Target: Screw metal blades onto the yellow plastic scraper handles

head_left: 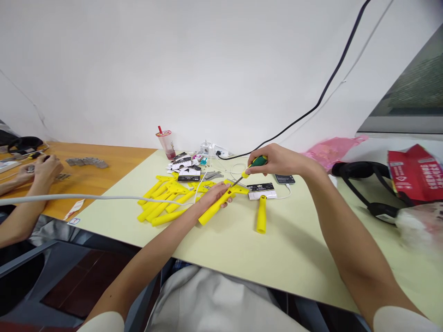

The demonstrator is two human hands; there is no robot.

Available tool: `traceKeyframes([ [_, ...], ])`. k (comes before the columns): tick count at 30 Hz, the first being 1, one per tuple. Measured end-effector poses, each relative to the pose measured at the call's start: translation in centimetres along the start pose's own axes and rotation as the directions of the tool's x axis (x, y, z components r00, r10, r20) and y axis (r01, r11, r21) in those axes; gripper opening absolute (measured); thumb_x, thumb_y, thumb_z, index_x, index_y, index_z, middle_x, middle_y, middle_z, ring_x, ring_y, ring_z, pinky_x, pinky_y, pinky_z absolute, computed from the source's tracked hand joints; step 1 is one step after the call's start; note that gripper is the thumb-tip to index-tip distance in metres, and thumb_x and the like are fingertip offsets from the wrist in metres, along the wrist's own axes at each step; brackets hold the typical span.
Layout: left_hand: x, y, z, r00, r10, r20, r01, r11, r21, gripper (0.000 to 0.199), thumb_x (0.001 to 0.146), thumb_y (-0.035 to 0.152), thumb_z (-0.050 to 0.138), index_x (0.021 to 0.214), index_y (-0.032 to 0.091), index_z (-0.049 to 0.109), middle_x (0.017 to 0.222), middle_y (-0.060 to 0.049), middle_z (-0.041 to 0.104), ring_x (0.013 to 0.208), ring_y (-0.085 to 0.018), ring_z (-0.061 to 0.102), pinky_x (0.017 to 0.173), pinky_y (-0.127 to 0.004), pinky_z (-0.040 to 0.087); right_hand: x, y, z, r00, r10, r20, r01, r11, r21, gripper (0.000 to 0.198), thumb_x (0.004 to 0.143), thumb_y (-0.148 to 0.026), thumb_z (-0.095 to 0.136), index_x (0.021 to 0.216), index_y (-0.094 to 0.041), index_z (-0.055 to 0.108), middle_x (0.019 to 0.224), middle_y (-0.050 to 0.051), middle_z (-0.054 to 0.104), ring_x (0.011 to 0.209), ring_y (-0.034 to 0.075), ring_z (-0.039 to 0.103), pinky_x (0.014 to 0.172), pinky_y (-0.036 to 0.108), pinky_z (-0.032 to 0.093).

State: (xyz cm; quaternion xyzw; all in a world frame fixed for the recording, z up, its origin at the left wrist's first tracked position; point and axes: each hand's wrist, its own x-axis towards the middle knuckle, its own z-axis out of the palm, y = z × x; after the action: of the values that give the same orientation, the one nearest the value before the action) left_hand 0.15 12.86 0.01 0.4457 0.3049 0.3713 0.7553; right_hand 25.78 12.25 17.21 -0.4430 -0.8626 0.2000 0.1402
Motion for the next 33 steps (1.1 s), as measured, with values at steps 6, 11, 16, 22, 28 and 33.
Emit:
traceKeyframes([
  [6, 0.13, -0.09, -0.16, 1.0, -0.004, 0.008, 0.004, 1.0, -0.019, 0.054, 0.075, 0.051, 0.094, 0.097, 0.02, 0.056, 0.082, 0.0, 0.066, 0.058, -0.012, 0.065, 0.036, -0.018, 0.038, 0.28, 0.12, 0.24, 1.0, -0.024, 0.012, 0.024, 1.0, 0.013, 0.056, 0.085, -0.075, 0.074, 0.099, -0.022, 0.084, 0.071, 0.004, 0.073, 0.061, 0.017, 0.061, 0.061, 0.031, 0.037],
  [11, 0.09, -0.18, -0.2, 1.0, -0.008, -0.002, 0.008, 0.999, -0.033, 0.053, 0.076, 0.048, 0.093, 0.099, 0.021, 0.054, 0.084, 0.0, 0.066, 0.059, -0.012, 0.065, 0.035, -0.017, 0.036, 0.17, 0.11, 0.22, 1.0, -0.018, -0.009, 0.018, 1.0, 0.016, 0.057, 0.085, -0.076, 0.074, 0.1, -0.022, 0.084, 0.068, 0.003, 0.071, 0.059, 0.017, 0.059, 0.06, 0.031, 0.036],
  [16, 0.06, -0.35, -0.27, 1.0, 0.003, -0.002, -0.003, 1.0, -0.02, 0.054, 0.077, 0.05, 0.093, 0.099, 0.02, 0.054, 0.085, 0.0, 0.066, 0.059, -0.012, 0.066, 0.036, -0.017, 0.038, -0.01, 0.02, 0.13, 1.0, -0.003, -0.029, 0.003, 1.0, 0.018, 0.056, 0.084, -0.075, 0.076, 0.1, -0.022, 0.084, 0.068, 0.004, 0.071, 0.06, 0.017, 0.059, 0.059, 0.032, 0.036],
  [22, 0.01, -0.53, -0.47, 1.0, 0.015, 0.009, -0.015, 1.0, -0.009, 0.056, 0.076, 0.05, 0.095, 0.099, 0.02, 0.054, 0.085, 0.001, 0.064, 0.062, -0.013, 0.069, 0.037, -0.018, 0.04, -0.16, 0.13, 0.06, 0.999, -0.007, -0.05, 0.008, 1.0, 0.016, 0.05, 0.087, -0.069, 0.076, 0.101, -0.022, 0.083, 0.081, 0.005, 0.076, 0.066, 0.019, 0.065, 0.062, 0.032, 0.039],
  [28, 0.0, -0.55, -0.61, 0.999, 0.023, 0.042, -0.023, 1.0, -0.009, 0.058, 0.071, 0.047, 0.099, 0.096, 0.02, 0.054, 0.088, -0.001, 0.066, 0.064, -0.015, 0.071, 0.038, -0.019, 0.043, -0.13, 0.14, 0.09, 0.999, -0.006, -0.046, 0.007, 1.0, 0.022, 0.054, 0.086, -0.072, 0.075, 0.101, -0.021, 0.083, 0.08, 0.006, 0.076, 0.065, 0.019, 0.065, 0.062, 0.033, 0.039],
  [33, -0.1, -0.38, -0.61, 0.998, 0.017, 0.06, -0.016, 1.0, -0.021, 0.055, 0.072, 0.042, 0.099, 0.095, 0.019, 0.054, 0.088, -0.003, 0.067, 0.066, -0.017, 0.072, 0.038, -0.019, 0.045, -0.02, 0.1, 0.13, 0.999, -0.018, -0.04, 0.019, 1.0, 0.012, 0.054, 0.087, -0.072, 0.075, 0.102, -0.021, 0.083, 0.074, 0.005, 0.074, 0.061, 0.018, 0.062, 0.061, 0.033, 0.037],
])
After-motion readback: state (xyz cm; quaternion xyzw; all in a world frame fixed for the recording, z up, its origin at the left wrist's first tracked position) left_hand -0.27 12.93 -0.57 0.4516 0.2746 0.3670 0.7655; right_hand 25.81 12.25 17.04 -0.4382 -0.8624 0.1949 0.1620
